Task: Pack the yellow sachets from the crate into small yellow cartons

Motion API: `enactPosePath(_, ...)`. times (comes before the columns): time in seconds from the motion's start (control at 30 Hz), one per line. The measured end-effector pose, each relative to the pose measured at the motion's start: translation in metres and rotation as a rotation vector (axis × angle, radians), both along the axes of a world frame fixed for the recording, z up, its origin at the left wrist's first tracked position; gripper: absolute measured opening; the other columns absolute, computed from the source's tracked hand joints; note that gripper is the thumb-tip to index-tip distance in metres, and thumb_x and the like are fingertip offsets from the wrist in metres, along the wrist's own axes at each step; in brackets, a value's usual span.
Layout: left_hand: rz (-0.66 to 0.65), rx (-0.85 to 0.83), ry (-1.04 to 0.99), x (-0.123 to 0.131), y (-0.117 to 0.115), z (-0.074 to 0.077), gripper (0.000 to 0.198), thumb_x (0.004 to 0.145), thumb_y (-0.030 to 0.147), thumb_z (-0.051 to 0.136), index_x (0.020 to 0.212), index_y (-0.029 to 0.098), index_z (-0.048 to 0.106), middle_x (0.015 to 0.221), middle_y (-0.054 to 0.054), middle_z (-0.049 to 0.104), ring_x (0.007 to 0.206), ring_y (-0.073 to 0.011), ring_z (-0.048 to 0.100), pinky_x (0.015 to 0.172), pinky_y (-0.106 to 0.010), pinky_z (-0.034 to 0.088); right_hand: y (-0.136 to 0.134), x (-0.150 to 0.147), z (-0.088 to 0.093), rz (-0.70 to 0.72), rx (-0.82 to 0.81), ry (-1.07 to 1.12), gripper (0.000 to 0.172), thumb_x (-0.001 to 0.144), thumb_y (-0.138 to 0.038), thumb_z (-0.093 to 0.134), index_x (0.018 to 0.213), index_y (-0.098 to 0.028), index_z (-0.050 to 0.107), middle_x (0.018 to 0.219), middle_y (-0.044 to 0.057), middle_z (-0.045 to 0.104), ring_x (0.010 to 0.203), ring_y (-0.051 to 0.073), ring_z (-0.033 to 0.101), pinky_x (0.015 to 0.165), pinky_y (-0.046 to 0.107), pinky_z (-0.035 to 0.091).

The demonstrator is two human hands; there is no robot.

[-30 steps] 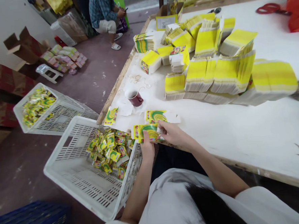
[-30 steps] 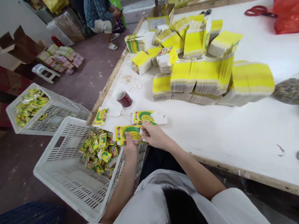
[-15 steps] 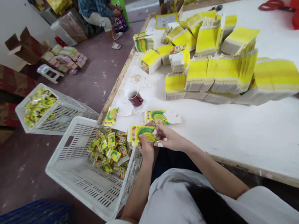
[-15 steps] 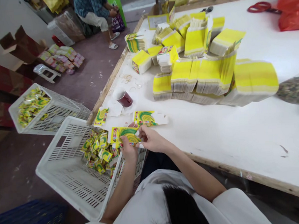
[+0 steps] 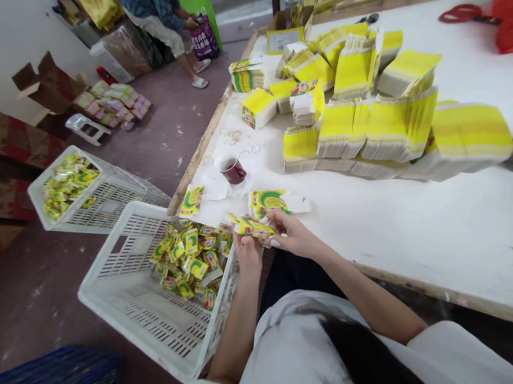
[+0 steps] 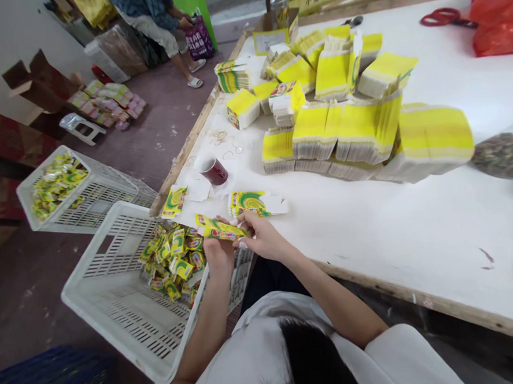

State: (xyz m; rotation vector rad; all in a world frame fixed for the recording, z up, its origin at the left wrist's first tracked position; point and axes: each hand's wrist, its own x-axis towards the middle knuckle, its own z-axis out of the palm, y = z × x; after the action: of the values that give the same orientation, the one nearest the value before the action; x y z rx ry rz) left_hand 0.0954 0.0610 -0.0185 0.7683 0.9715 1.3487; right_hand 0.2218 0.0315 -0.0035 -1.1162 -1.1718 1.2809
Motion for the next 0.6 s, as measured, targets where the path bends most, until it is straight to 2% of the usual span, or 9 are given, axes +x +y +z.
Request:
enactPosePath(0.1,0.047,0.059,0.122,-0.005,0.002,-0.005,0.037,0.066,0.05,0.086,0.084,0.021,0.071,0.084,0.0,0.073,0.077,-0.0149,0.068,0.078,-0.026,0.054,0.001,0.009,-0.001,-0.044,0.043,-0.022,0.015,0.081,-0.031,0.067,0.086,-0.02,0.059,0.072,-0.005,0.053,0.065,0.012,0.047,0.061,0.025,0.039)
enactPosePath(0.17,0.026,0.075,0.208,-0.01,0.005,-0.007,0.031,0.072,0.047,0.083,0.081,0.02,0.073,0.084,-0.001,0.075,0.078,-0.0159,0.068,0.082,-0.028,0.054,0.002,0.015,-0.005,-0.091,0.089,-0.086,0.008,0.085,-0.028,0.063,0.085,-0.02,0.065,0.076,-0.002,0.061,0.071,0.015,0.055,0.066,0.027,0.044)
enactPosePath(0.27,-0.045,0.096,0.27,-0.025,0.014,-0.003,0.036,0.079,0.054,0.075,0.084,0.019,0.074,0.089,-0.005,0.077,0.085,-0.02,0.071,0.089,-0.034,0.054,0.004,0.031,-0.011,-0.226,0.261,-0.325,0.017,0.089,-0.02,0.057,0.093,-0.022,0.074,0.086,0.003,0.068,0.082,0.019,0.061,0.075,0.032,0.048)
enactPosePath(0.37,-0.097,0.224,0.284,-0.043,0.024,0.01,0.054,0.079,0.065,0.069,0.11,0.021,0.07,0.115,-0.011,0.075,0.109,-0.0266,0.069,0.101,-0.041,0.05,0.004,0.045,-0.011,-0.287,0.427,-0.666,0.026,0.093,-0.015,0.056,0.096,-0.027,0.078,0.085,0.005,0.069,0.084,0.02,0.058,0.08,0.036,0.047)
enactPosePath(0.4,-0.154,0.275,0.346,-0.047,0.026,0.016,0.061,0.075,0.064,0.073,0.118,0.022,0.066,0.124,-0.012,0.071,0.119,-0.029,0.065,0.106,-0.044,0.046,0.004,0.046,-0.009,-0.256,0.477,-0.752,0.027,0.093,-0.013,0.056,0.095,-0.029,0.079,0.085,0.005,0.07,0.086,0.02,0.057,0.083,0.037,0.046)
enactPosePath(0.47,-0.366,0.325,0.545,-0.051,0.026,0.025,0.076,0.062,0.053,0.087,0.126,0.021,0.06,0.134,-0.013,0.065,0.129,-0.0327,0.057,0.112,-0.045,0.041,0.001,0.042,-0.004,-0.148,0.591,-0.837,0.026,0.093,-0.014,0.059,0.095,-0.031,0.078,0.087,0.003,0.072,0.091,0.021,0.057,0.093,0.04,0.044)
enactPosePath(0.53,-0.589,0.286,0.735,-0.046,0.021,0.03,0.082,0.059,0.037,0.09,0.131,0.02,0.055,0.132,-0.012,0.064,0.127,-0.0331,0.057,0.11,-0.045,0.043,-0.002,0.032,-0.002,-0.069,0.684,-0.824,0.019,0.091,-0.019,0.063,0.1,-0.032,0.075,0.093,0.002,0.072,0.101,0.022,0.058,0.105,0.045,0.039)
enactPosePath(0.57,-0.654,0.251,0.8,-0.042,0.017,0.03,0.08,0.062,0.032,0.087,0.133,0.019,0.052,0.128,-0.012,0.066,0.122,-0.0319,0.06,0.106,-0.044,0.046,-0.004,0.026,-0.003,-0.095,0.685,-0.791,0.022,0.091,-0.02,0.063,0.107,-0.032,0.073,0.102,0.003,0.071,0.108,0.024,0.057,0.111,0.049,0.035)
enactPosePath(0.6,-0.656,0.218,0.845,-0.038,0.014,0.029,0.075,0.068,0.029,0.082,0.134,0.019,0.048,0.123,-0.011,0.067,0.116,-0.0302,0.063,0.101,-0.043,0.049,-0.004,0.022,-0.006,-0.186,0.631,-0.742,0.031,0.09,-0.022,0.062,0.119,-0.03,0.068,0.117,0.007,0.067,0.119,0.027,0.054,0.115,0.053,0.032)
